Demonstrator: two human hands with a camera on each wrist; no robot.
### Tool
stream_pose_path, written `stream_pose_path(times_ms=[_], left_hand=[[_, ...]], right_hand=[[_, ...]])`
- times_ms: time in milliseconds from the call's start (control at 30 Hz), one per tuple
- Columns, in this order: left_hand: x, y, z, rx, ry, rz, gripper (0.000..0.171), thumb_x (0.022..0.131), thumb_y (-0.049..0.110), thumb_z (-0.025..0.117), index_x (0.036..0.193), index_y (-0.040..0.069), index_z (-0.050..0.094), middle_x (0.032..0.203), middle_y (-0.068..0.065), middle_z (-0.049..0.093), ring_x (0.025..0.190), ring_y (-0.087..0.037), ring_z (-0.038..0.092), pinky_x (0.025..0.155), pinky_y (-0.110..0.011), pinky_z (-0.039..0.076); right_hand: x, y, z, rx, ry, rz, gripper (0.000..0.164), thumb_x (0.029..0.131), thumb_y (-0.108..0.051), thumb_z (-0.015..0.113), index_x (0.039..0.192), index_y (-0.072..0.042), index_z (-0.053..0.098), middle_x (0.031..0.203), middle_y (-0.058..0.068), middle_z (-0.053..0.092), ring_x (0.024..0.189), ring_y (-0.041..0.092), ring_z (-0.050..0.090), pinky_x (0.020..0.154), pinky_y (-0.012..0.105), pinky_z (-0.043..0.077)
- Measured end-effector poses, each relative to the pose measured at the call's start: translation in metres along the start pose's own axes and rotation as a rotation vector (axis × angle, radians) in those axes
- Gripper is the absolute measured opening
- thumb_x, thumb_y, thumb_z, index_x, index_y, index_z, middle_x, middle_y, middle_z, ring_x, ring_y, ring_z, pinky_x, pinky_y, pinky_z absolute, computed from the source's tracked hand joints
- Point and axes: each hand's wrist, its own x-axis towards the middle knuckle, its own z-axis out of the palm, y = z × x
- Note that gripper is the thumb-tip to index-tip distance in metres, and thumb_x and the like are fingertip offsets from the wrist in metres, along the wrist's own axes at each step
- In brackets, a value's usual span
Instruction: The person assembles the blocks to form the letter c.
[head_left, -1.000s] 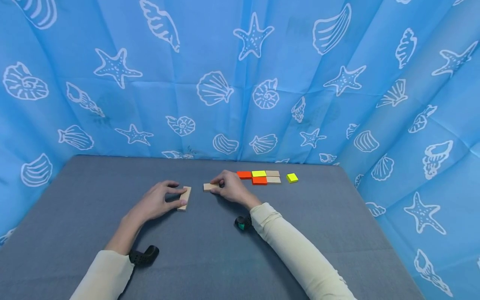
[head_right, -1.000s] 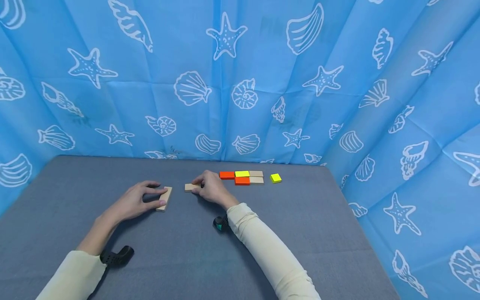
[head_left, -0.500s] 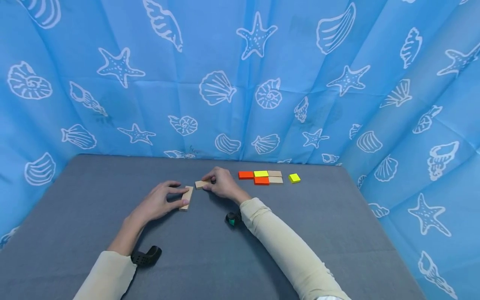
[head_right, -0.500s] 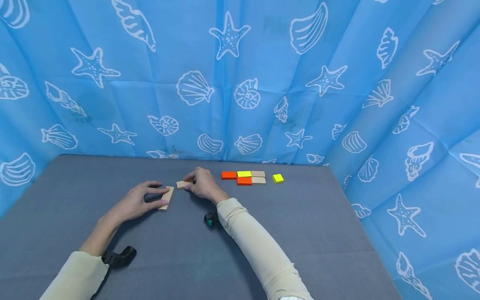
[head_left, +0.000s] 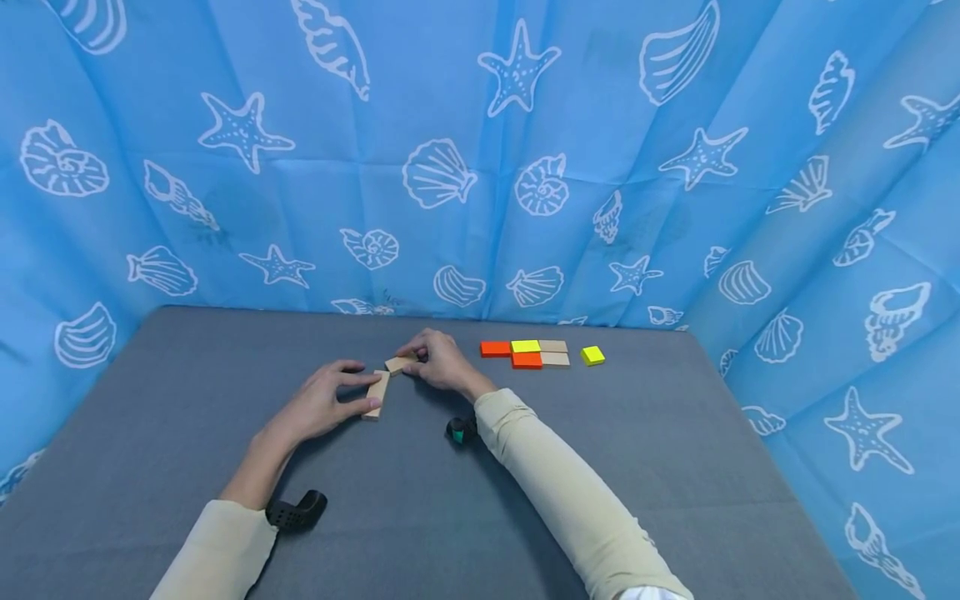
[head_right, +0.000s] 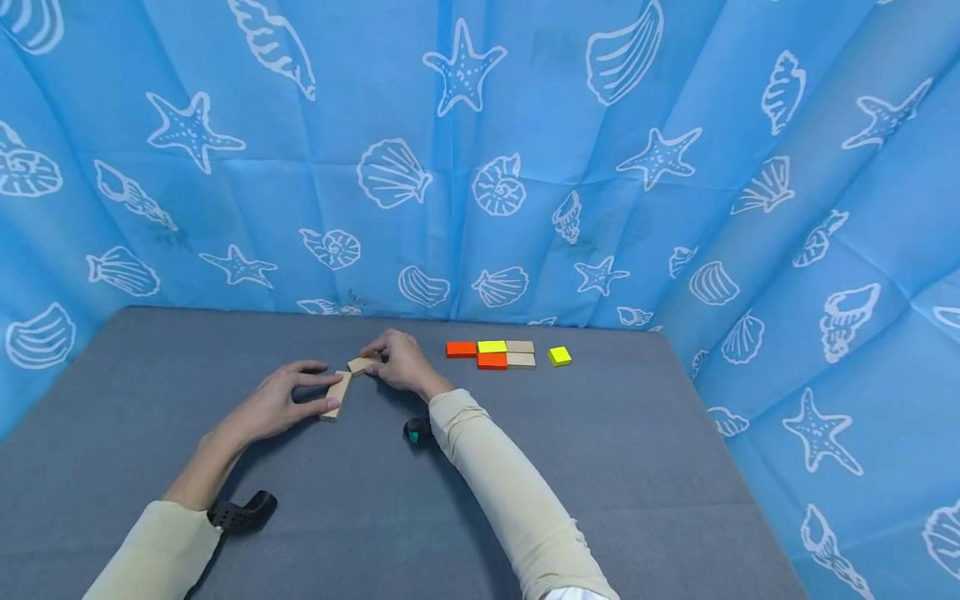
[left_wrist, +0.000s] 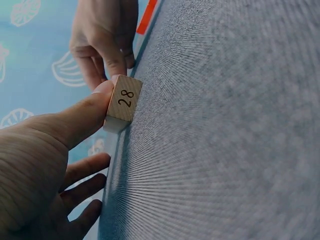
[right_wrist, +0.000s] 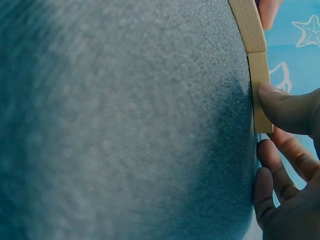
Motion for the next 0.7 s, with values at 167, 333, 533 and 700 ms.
stream_pose_path(times_ms=[167,333,533,700], left_hand=[[0.0010,-0.0002,-0.0001,-0.003,-0.002,0.004,0.051,0.093,0.039,0.075,0.137,0.015,0.067,0.148,-0.021,0.050,0.138,-0.049,0.038,0.105,-0.071,0.032],[0.0013,-0.0007,0.0001,-0.005,-0.005,-0.001,0.051,0.093,0.040,0.075,0.137,0.016,0.067,0.148,-0.020,0.049,0.138,-0.048,0.038,0.105,-0.071,0.032],[0.0013,-0.0010,0.0004,-0.002,-0.002,0.008,0.051,0.093,0.040,0.075,0.137,0.015,0.066,0.148,-0.021,0.050,0.138,-0.048,0.039,0.105,-0.071,0.032],[0.0010,-0.0010,0.0005,-0.004,0.001,0.007,0.051,0.093,0.040,0.075,0.137,0.015,0.067,0.147,-0.021,0.050,0.138,-0.048,0.039,0.105,-0.071,0.032]], right_hand=[[0.0007,0.0002,-0.0014,0.009,-0.007,-0.014,0.024,0.094,-0.009,0.075,0.117,-0.016,0.078,0.116,0.000,0.064,0.104,0.018,0.055,0.094,0.038,0.045],[0.0014,0.0005,-0.0020,0.020,-0.017,-0.019,0.025,0.094,-0.009,0.074,0.118,-0.015,0.078,0.118,0.001,0.064,0.106,0.018,0.056,0.095,0.038,0.046],[0.0027,0.0020,-0.0008,0.034,-0.015,-0.023,0.026,0.093,-0.009,0.075,0.118,-0.015,0.078,0.117,0.000,0.065,0.105,0.017,0.057,0.094,0.036,0.047],[0.0024,0.0008,-0.0005,0.037,-0.013,-0.021,0.026,0.094,-0.008,0.075,0.118,-0.016,0.078,0.118,0.000,0.064,0.106,0.018,0.056,0.094,0.037,0.046]])
